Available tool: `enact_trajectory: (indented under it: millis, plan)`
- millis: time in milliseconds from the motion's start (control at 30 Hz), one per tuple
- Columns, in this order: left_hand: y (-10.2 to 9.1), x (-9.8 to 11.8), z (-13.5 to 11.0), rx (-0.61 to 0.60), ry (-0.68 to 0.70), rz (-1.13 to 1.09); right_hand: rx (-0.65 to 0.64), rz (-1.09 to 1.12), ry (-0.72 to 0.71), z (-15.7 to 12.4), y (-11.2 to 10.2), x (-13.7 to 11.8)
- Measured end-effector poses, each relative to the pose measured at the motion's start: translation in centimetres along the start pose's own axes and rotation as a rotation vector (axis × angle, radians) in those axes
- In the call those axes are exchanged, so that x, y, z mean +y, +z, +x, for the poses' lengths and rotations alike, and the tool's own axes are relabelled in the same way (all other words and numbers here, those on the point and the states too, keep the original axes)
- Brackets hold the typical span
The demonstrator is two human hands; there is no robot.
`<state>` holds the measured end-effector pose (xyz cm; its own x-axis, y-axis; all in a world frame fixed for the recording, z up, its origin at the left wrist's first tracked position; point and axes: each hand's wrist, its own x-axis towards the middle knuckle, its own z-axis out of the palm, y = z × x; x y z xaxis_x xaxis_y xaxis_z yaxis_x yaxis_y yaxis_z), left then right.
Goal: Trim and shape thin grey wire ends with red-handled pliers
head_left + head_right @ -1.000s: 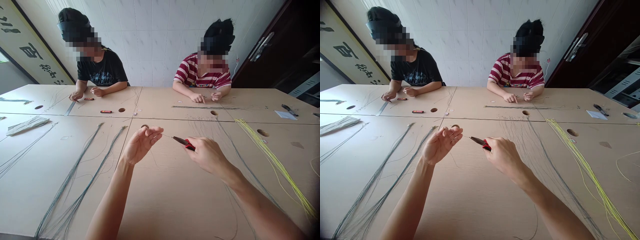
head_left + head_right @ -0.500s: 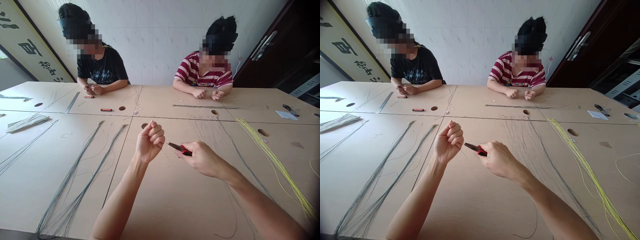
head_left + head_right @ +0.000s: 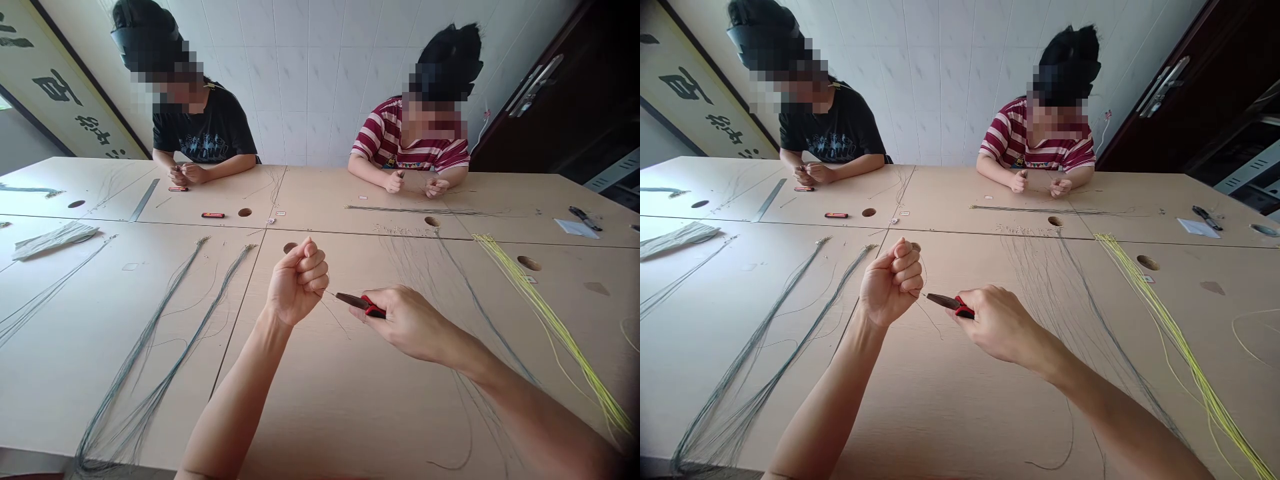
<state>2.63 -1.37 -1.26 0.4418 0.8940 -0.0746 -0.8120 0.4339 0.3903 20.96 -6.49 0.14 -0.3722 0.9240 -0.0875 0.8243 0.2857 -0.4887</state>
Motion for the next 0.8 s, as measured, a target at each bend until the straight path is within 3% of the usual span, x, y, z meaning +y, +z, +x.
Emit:
enact_trajectory:
  millis: [800]
  plan:
    - [-0.24, 0.14, -0.11, 0.076, 0.022, 0.075, 0.024, -0.086, -0.021, -0.18, 0.47, 0.63]
